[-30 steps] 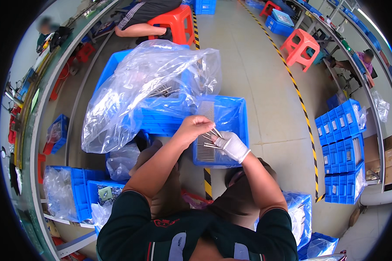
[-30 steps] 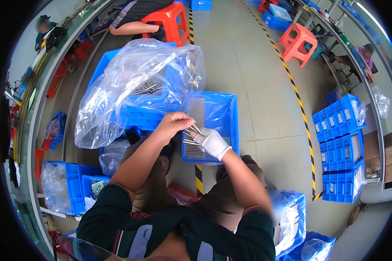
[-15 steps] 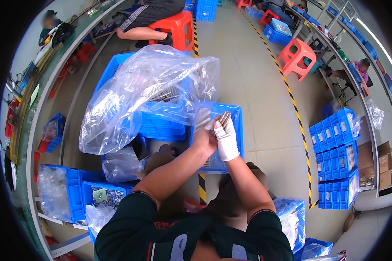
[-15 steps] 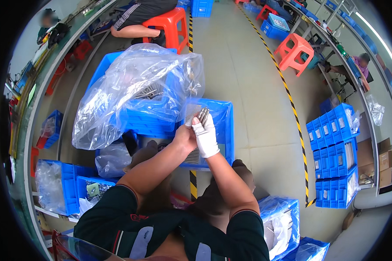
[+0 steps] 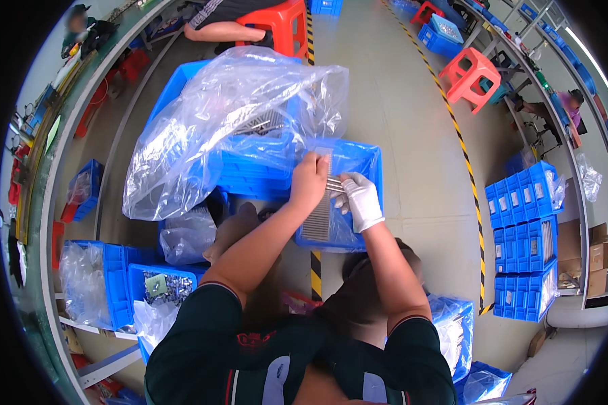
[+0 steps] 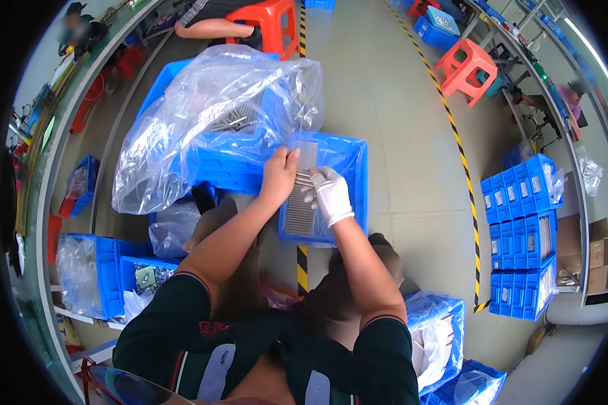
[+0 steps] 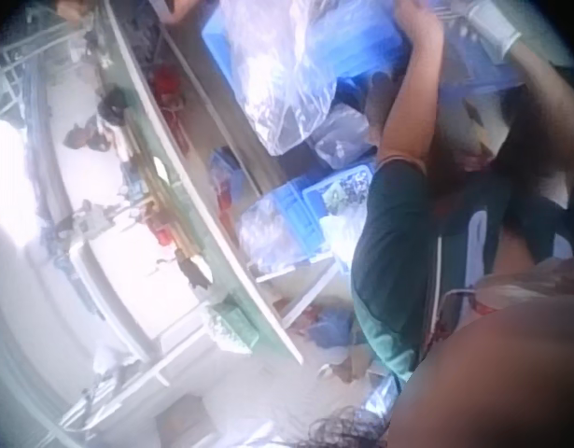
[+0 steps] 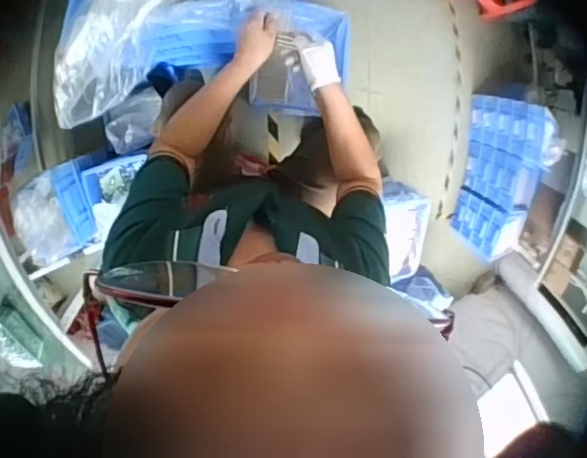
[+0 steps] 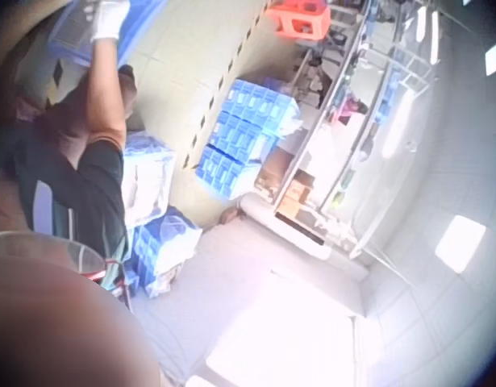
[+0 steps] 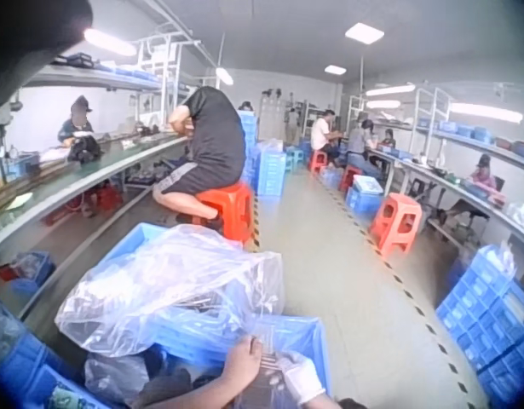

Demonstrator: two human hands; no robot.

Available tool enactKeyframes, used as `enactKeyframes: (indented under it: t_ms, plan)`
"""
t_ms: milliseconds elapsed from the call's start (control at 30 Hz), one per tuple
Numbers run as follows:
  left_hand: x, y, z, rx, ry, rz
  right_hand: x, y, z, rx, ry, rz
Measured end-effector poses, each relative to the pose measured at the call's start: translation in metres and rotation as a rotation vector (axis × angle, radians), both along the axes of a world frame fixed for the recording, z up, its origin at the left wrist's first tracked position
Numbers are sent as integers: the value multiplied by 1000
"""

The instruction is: The person organizes metal pins into sets by hand, taking them from a storage bin.

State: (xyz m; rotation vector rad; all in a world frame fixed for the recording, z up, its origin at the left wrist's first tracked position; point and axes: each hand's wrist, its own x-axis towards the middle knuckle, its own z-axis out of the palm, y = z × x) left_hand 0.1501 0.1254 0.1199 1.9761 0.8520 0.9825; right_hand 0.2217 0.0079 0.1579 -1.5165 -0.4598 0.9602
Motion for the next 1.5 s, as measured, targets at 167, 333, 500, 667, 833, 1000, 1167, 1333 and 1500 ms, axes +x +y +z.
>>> enactKeyframes:
  t_ms: [167, 333, 500, 667, 833, 1000, 1167, 1333, 1500]
  plan:
    - [-18, 1, 39, -78, 39, -344, 11, -20, 12, 11, 364, 481]
    - [-24, -12, 57, -405, 140, -513, -1, -15, 6, 77, 447, 538]
    - [-19, 1, 46, -58, -32, -343, -11, -13, -2, 91, 508, 414]
    - [-27, 6, 41, -679, -173, -384, -7, -19, 3, 161, 428, 297]
    - [-32, -3, 39, -928, -323, -500, 1, -23, 3, 166, 373, 172]
    - [-30, -11, 32, -934, -322, -442, -2, -15, -4, 16, 247, 77]
    - [-26, -11, 24, -749, -248, -358, -4, -13, 0, -27, 224, 138]
    - [-24, -20, 11, -1010, -479, -282, -16, -8, -5, -55, 239, -4]
    - [-17, -16, 7, -888, -514, -213, -27, -5, -13, 0, 103, 13]
